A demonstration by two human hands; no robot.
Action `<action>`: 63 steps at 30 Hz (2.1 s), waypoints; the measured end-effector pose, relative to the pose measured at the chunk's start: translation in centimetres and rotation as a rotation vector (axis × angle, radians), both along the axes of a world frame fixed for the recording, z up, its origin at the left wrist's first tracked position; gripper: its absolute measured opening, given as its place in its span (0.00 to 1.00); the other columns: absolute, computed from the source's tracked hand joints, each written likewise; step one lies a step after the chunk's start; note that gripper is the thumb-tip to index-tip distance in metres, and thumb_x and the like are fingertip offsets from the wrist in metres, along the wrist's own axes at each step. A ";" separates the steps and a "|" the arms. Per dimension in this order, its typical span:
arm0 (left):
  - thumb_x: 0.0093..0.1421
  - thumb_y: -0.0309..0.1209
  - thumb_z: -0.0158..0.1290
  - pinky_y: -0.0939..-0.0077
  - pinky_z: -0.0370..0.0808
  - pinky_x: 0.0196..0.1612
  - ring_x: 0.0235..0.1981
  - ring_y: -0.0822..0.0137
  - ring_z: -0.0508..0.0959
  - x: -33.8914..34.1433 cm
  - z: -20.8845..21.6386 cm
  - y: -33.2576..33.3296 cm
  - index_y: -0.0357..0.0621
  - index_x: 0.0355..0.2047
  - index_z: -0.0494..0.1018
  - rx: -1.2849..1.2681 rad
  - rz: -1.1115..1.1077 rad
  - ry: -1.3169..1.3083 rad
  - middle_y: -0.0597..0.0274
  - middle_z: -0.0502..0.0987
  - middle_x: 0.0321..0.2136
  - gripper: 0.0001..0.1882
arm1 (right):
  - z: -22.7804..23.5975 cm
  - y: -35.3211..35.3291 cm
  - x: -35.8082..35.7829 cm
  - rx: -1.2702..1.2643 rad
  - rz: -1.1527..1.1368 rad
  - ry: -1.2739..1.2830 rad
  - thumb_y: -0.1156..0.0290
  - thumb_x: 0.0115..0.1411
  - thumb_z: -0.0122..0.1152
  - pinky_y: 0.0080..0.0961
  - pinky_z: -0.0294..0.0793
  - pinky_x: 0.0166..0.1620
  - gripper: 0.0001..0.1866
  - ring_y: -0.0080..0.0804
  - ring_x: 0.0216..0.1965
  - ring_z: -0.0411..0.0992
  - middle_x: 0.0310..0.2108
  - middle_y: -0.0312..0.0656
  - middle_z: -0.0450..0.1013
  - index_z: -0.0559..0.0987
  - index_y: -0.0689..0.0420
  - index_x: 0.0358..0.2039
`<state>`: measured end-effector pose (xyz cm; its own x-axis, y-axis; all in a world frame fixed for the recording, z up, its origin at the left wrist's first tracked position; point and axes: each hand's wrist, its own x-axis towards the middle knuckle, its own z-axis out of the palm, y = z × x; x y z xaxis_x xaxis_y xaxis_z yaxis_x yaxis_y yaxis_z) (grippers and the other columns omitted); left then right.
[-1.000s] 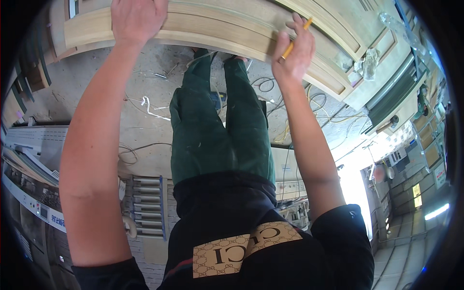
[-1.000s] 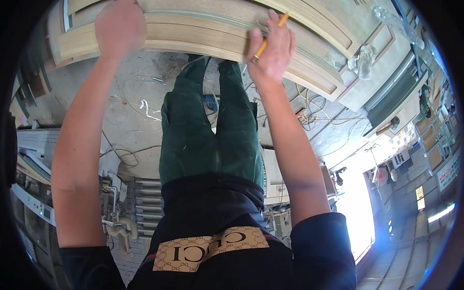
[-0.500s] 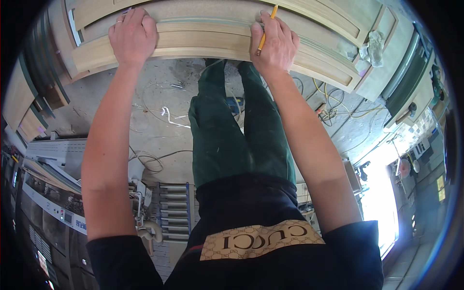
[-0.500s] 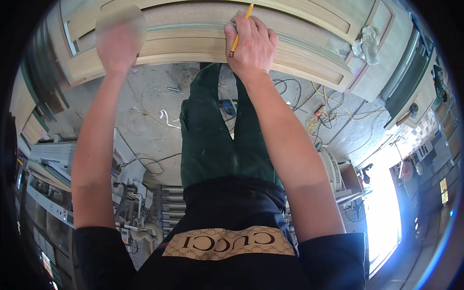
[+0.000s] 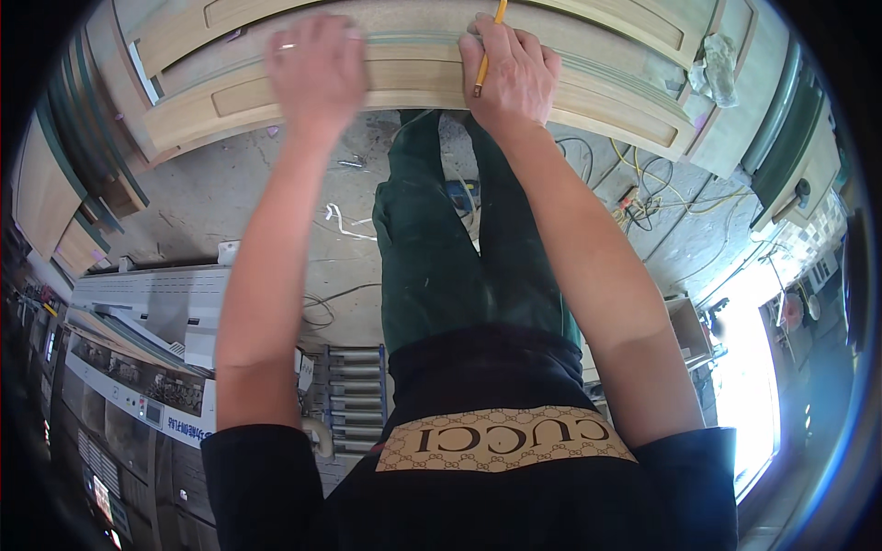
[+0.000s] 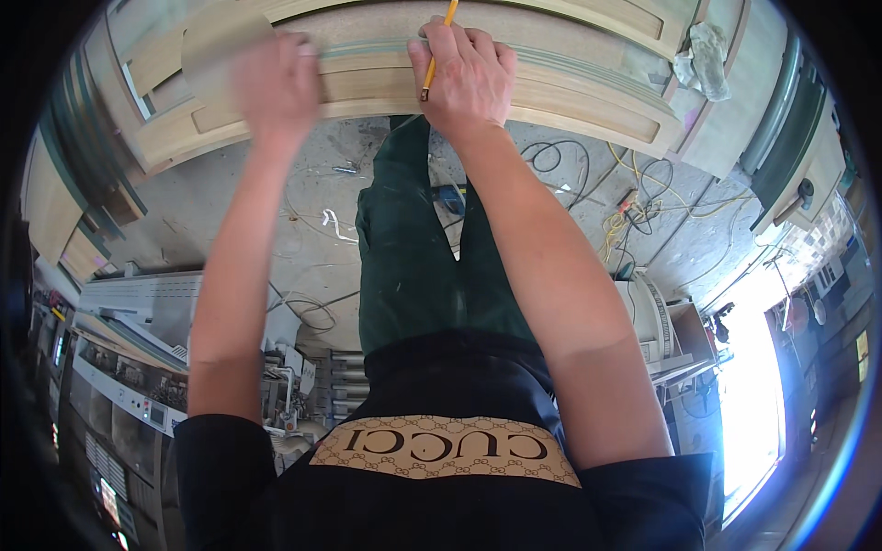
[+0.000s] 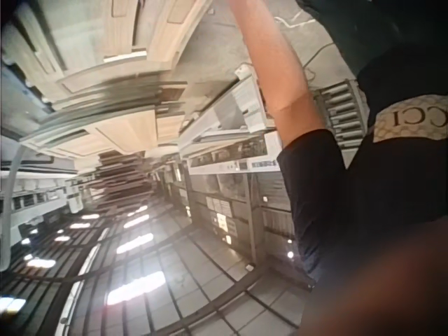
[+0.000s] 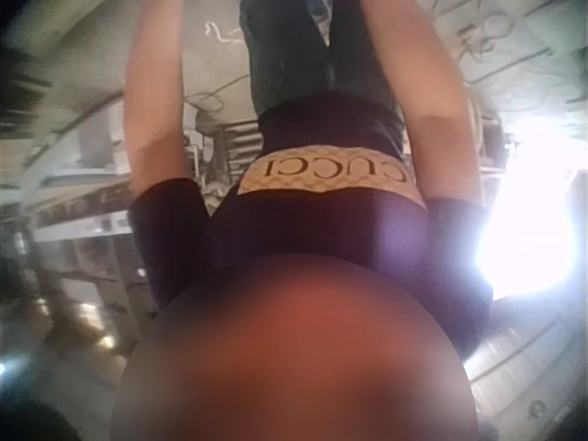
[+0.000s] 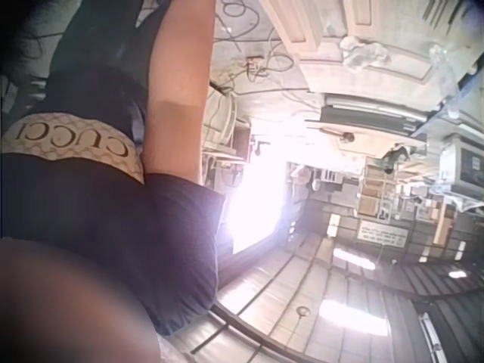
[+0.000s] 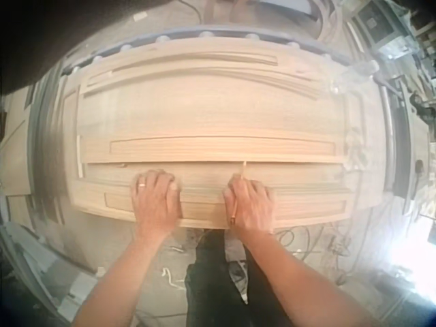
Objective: Measuring and marking wooden planks on a workbench using a pencil and measuring tool.
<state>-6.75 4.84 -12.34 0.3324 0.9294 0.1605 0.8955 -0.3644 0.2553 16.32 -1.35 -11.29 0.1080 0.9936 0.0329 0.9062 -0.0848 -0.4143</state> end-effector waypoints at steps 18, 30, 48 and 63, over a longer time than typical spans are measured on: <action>0.70 0.31 0.47 0.46 0.71 0.57 0.46 0.44 0.78 7.9 0.7 -1.0 0.41 0.36 0.77 0.161 0.117 -0.191 0.50 0.80 0.36 0.10 | 1.6 0.7 0.4 -0.040 0.021 0.115 0.63 0.69 0.58 0.49 0.67 0.53 0.13 0.44 0.50 0.75 0.44 0.44 0.80 0.77 0.52 0.52; 0.72 0.39 0.46 0.55 0.68 0.59 0.43 0.54 0.81 6.1 -0.9 -1.7 0.52 0.34 0.81 -0.002 0.096 0.127 0.62 0.84 0.34 0.15 | 3.8 0.6 4.1 0.176 0.189 1.307 0.66 0.76 0.53 0.35 0.75 0.48 0.17 0.39 0.42 0.76 0.38 0.49 0.79 0.81 0.62 0.57; 0.73 0.35 0.46 0.47 0.68 0.62 0.49 0.48 0.79 6.7 -0.6 -2.0 0.44 0.38 0.79 -0.060 0.122 0.069 0.54 0.82 0.37 0.14 | 4.4 3.5 2.7 -0.583 0.313 0.810 0.66 0.69 0.61 0.35 0.74 0.33 0.11 0.42 0.24 0.70 0.25 0.52 0.76 0.79 0.60 0.32; 0.72 0.33 0.48 0.45 0.68 0.63 0.50 0.47 0.79 7.3 1.7 -1.6 0.41 0.37 0.79 -0.002 0.090 -0.085 0.51 0.81 0.37 0.12 | 6.7 0.7 10.9 -0.617 0.376 0.587 0.62 0.73 0.63 0.25 0.76 0.47 0.13 0.29 0.38 0.79 0.37 0.35 0.82 0.84 0.59 0.42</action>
